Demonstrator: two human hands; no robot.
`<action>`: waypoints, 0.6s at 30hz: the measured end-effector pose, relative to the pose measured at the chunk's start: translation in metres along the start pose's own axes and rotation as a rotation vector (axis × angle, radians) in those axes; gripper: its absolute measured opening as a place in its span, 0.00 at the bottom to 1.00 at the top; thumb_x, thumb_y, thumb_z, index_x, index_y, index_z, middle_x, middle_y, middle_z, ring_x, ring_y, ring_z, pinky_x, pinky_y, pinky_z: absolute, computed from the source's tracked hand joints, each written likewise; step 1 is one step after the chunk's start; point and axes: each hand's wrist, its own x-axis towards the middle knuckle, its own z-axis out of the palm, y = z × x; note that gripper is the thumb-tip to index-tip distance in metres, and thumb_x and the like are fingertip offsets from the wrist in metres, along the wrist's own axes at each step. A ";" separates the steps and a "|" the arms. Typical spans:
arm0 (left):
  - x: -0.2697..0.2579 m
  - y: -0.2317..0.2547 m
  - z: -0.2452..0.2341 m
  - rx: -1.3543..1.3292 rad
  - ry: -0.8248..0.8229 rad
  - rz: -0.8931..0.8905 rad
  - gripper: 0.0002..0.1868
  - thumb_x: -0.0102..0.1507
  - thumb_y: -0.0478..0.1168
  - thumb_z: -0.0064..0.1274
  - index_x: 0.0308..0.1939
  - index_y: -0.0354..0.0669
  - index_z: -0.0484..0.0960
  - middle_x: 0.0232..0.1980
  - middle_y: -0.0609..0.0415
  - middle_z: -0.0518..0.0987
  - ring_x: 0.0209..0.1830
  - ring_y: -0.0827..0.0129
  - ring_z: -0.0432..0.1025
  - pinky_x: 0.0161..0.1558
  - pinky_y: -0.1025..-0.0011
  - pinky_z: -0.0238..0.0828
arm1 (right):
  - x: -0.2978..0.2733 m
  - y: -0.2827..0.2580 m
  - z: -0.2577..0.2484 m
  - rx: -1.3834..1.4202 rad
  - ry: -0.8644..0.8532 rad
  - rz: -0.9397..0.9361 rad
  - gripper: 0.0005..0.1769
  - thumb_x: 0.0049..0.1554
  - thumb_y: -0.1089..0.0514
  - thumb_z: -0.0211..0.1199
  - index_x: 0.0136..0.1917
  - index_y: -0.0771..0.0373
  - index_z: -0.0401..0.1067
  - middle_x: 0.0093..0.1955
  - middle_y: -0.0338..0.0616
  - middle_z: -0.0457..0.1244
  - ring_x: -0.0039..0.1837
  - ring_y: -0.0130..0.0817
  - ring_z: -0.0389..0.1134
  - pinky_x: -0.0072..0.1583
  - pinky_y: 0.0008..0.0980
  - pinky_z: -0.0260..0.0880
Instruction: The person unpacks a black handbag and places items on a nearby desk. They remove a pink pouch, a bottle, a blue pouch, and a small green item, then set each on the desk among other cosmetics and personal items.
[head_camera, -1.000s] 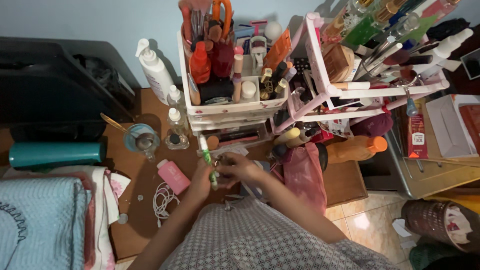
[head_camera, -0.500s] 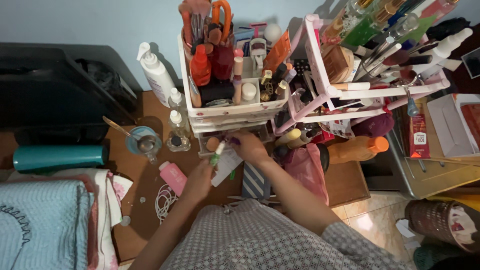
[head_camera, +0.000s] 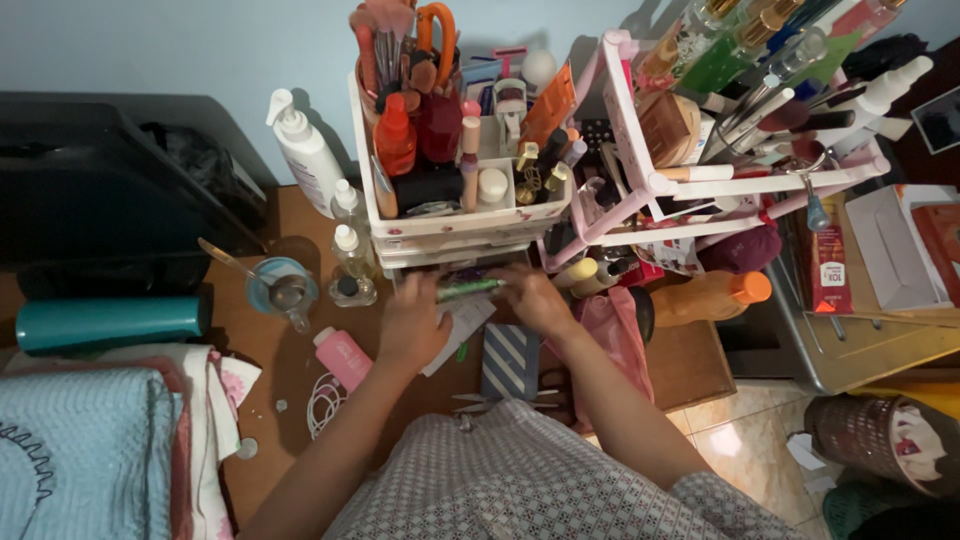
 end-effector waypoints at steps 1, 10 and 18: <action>-0.002 0.000 -0.001 -0.010 0.036 0.003 0.34 0.53 0.41 0.62 0.61 0.32 0.71 0.59 0.37 0.70 0.55 0.42 0.69 0.54 0.50 0.67 | 0.001 0.002 0.000 -0.019 0.014 -0.035 0.18 0.55 0.67 0.62 0.60 0.61 0.77 0.57 0.52 0.69 0.58 0.50 0.71 0.59 0.40 0.72; -0.029 -0.009 0.019 0.115 -0.139 -0.108 0.16 0.57 0.47 0.58 0.45 0.44 0.79 0.51 0.48 0.77 0.56 0.52 0.69 0.56 0.52 0.64 | -0.012 0.018 0.029 -0.102 -0.025 0.204 0.13 0.51 0.55 0.68 0.50 0.60 0.78 0.47 0.51 0.71 0.50 0.49 0.74 0.54 0.43 0.74; -0.009 -0.040 0.037 0.166 -0.063 -0.156 0.33 0.55 0.49 0.58 0.61 0.34 0.74 0.63 0.43 0.74 0.67 0.49 0.65 0.67 0.51 0.59 | 0.007 0.030 0.050 -0.188 0.001 0.076 0.27 0.48 0.54 0.69 0.60 0.65 0.72 0.57 0.63 0.67 0.60 0.62 0.66 0.61 0.51 0.66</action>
